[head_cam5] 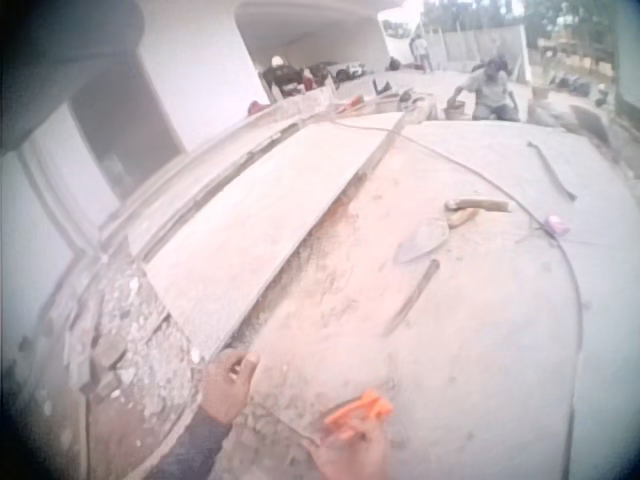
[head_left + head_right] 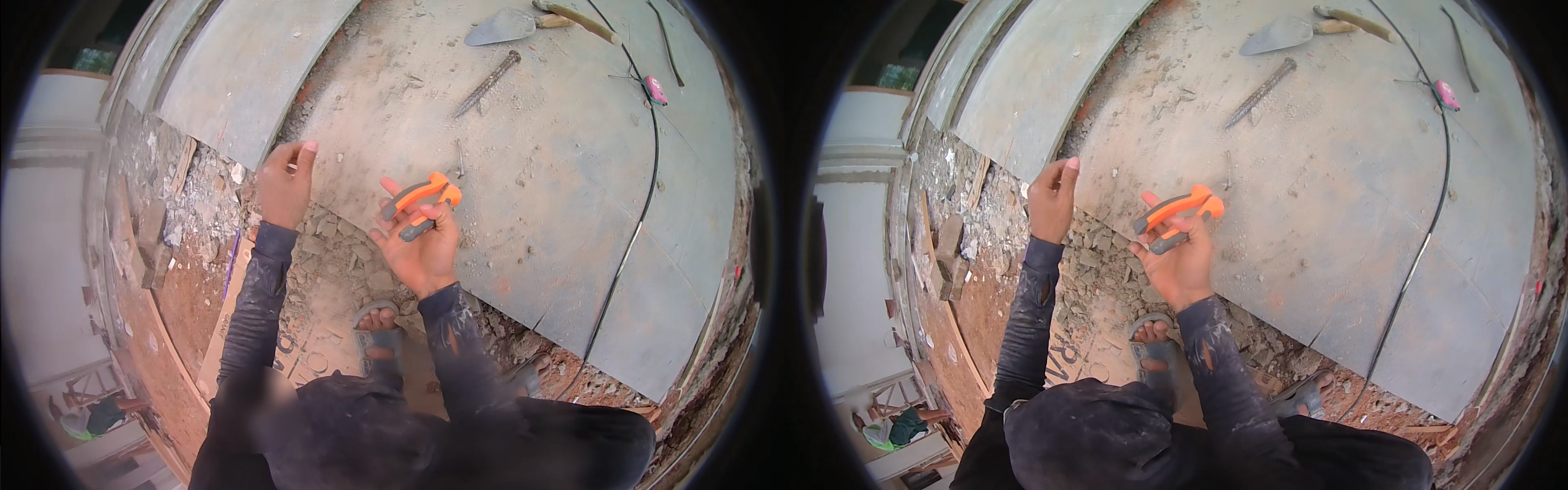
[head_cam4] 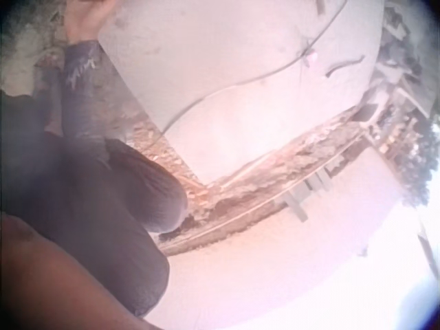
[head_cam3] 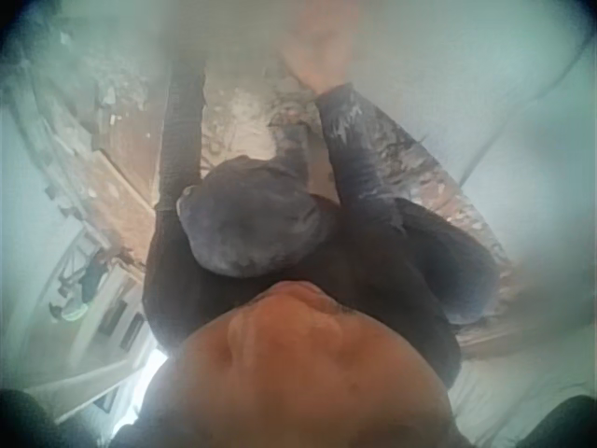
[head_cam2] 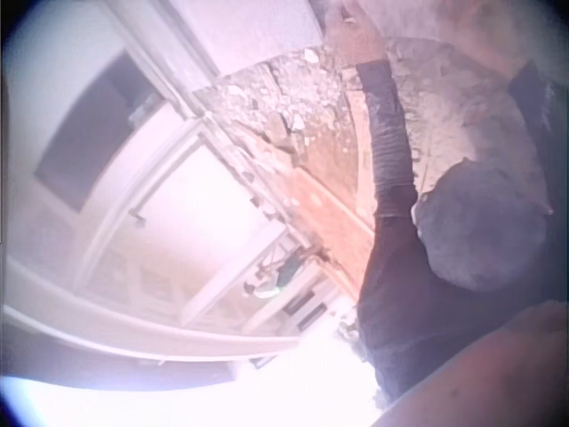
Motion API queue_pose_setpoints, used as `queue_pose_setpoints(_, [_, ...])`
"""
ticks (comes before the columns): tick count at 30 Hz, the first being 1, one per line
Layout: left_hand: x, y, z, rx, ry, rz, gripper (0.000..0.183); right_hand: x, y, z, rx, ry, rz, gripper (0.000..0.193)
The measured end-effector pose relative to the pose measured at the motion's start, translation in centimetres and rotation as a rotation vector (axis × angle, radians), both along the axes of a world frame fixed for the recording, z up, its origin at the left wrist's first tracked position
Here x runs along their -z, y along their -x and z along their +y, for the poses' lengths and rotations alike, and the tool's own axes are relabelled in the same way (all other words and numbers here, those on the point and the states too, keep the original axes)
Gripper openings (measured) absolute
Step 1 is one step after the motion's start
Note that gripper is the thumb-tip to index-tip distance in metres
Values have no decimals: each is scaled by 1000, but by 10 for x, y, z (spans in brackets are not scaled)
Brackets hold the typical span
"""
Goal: The person uses an orange utility knife to score and cut a large ceramic tile on a construction site floor. They repeatedly run the blade along the tile's edge to create a cut line, then apply pressure to snap the tile along the scored path.
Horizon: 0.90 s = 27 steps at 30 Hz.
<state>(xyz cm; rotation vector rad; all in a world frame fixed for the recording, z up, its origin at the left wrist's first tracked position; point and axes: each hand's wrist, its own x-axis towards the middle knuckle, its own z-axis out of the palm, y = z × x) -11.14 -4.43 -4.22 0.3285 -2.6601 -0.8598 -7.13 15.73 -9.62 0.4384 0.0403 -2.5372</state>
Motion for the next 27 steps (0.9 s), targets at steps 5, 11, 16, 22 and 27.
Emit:
queue_pose_setpoints(5, [0,-50,60,280,-296,-397,33,-5,-2,-25,24,-310,-14,54])
queue_pose_setpoints(11, [10,-33,52,280,-137,-95,22,14,-1,-32,71,-113,-27,51])
queue_pose_setpoints(16, [5,-31,14,124,-485,-303,20,-16,-16,-63,-2,-161,-173,47])
queue_pose_setpoints(22, [-1,-79,-39,99,-969,-510,35,-22,-8,-73,-388,-431,92,34])
queue_pose_setpoints(27, [33,-82,-47,-28,-1365,-448,36,-13,72,-94,-698,-1206,675,33])
